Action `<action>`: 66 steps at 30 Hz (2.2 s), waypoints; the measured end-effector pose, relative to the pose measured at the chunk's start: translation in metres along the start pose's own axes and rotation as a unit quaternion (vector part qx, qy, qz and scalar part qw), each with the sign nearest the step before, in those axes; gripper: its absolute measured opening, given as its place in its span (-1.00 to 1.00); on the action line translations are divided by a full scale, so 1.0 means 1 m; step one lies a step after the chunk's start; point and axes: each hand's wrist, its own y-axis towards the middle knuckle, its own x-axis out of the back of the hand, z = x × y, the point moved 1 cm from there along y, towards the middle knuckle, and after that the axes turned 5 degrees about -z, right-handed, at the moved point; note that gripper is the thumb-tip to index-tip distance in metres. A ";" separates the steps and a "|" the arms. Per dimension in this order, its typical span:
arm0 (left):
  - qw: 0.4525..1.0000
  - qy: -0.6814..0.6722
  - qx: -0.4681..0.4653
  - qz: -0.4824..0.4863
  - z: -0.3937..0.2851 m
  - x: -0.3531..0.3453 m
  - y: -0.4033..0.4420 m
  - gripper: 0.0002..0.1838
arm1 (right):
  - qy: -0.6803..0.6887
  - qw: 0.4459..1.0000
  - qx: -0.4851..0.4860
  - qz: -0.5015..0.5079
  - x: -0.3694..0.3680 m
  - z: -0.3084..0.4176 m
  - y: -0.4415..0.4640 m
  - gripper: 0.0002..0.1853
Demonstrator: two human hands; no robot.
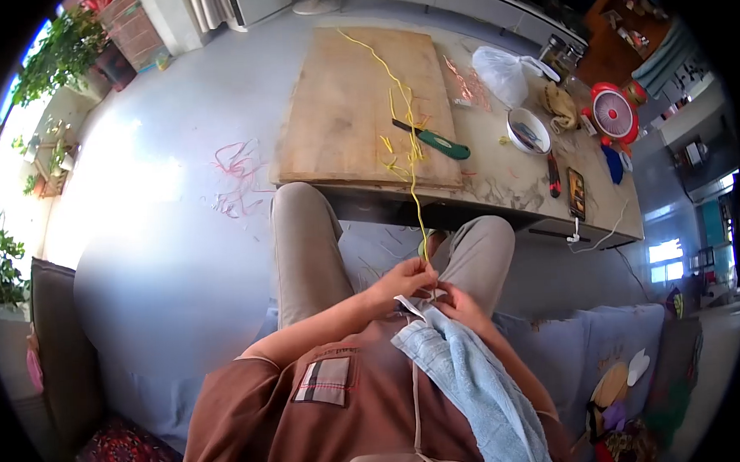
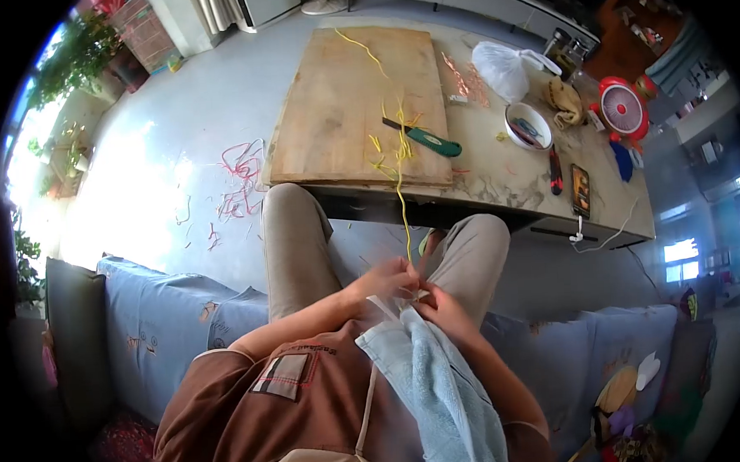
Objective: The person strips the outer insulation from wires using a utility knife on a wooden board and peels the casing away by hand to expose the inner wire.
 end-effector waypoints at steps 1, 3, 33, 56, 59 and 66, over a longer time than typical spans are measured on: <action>1.000 -0.028 -0.002 -0.004 0.006 0.002 0.001 -0.84 | -0.004 1.000 0.011 -0.004 0.002 -0.012 0.002 -0.54; 0.998 -0.063 -0.018 -0.022 0.008 0.008 0.007 -0.80 | -0.018 0.999 0.032 -0.005 0.013 -0.032 0.008 -0.56; 0.929 -0.189 -0.057 -0.314 -0.235 0.255 0.147 -0.89 | 0.091 0.991 -0.033 -0.088 -0.006 0.090 -0.084 -0.74; 0.990 0.100 0.018 -0.102 -0.095 0.077 0.057 -0.41 | -0.206 0.964 0.041 -0.163 -0.009 0.045 -0.059 -0.73; 0.941 -0.330 0.029 -0.061 -0.058 0.071 0.095 -0.59 | -0.212 0.968 0.031 -0.132 -0.008 0.041 -0.058 -0.72; 0.825 -0.564 0.003 -0.025 -0.025 0.084 0.132 -0.74 | 0.056 0.994 0.078 -0.054 0.002 0.036 0.018 -0.69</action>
